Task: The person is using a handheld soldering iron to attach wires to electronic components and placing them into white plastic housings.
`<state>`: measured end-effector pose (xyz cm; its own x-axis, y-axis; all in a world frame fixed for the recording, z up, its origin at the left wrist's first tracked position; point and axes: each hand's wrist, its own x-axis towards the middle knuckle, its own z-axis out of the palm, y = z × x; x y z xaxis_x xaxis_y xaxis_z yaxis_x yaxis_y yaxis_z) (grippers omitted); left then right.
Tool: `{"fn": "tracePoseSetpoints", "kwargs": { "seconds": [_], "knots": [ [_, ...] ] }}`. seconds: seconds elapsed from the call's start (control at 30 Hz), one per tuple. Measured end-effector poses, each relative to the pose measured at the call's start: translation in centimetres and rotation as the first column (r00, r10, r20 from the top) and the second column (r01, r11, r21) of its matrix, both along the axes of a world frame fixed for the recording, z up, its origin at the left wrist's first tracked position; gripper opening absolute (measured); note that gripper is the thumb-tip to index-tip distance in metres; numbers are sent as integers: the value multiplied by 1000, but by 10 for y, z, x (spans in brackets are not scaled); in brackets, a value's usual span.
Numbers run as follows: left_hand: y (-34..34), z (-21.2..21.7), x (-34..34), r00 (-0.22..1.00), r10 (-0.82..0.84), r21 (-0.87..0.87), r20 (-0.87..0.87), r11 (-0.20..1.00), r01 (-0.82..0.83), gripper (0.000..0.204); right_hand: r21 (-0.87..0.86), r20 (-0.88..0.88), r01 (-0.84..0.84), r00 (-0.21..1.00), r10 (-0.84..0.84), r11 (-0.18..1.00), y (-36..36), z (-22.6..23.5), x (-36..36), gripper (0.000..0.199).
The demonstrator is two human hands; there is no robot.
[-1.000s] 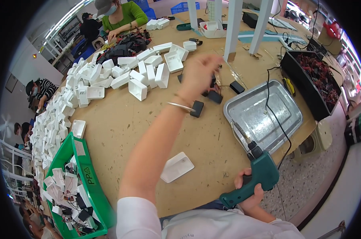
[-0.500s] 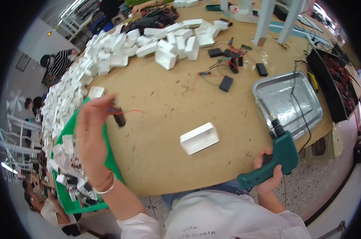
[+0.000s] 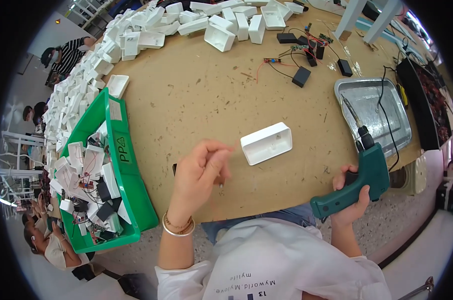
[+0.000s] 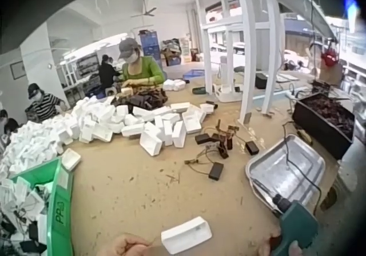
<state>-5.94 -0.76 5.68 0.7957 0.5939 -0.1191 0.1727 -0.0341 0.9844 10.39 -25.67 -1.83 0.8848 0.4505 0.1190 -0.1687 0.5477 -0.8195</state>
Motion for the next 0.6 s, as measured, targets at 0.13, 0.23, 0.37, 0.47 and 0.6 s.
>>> {"fn": "tracePoseSetpoints", "kwargs": {
  "seconds": [0.13, 0.23, 0.37, 0.47, 0.6],
  "knots": [
    [-33, 7, 16, 994, 62, -22, -87, 998, -65, 13, -24, 5, 0, 1000, 0, 1000, -1, 1, 0, 52],
    [-46, -9, 34, 993, 106, 608, -56, 792, -50, 12, -65, 0, 1, 1000, -1, 998, -1, 4, -3, 54],
    [-52, -36, 52, 993, 99, 850, 59, 517, -102, 14, -118, 28, -42, 999, 45, 992, -8, 5, -15, 59],
    [-52, -46, 59, 995, 96, 867, 39, 491, -81, 12, -192, 18, -150, 988, 156, 970, -21, 2, -26, 64],
    [-51, -52, 64, 994, 111, 896, 17, 440, -64, 10, -340, -7, -223, 972, 235, 914, -27, 8, -32, 68]
  ]
}}
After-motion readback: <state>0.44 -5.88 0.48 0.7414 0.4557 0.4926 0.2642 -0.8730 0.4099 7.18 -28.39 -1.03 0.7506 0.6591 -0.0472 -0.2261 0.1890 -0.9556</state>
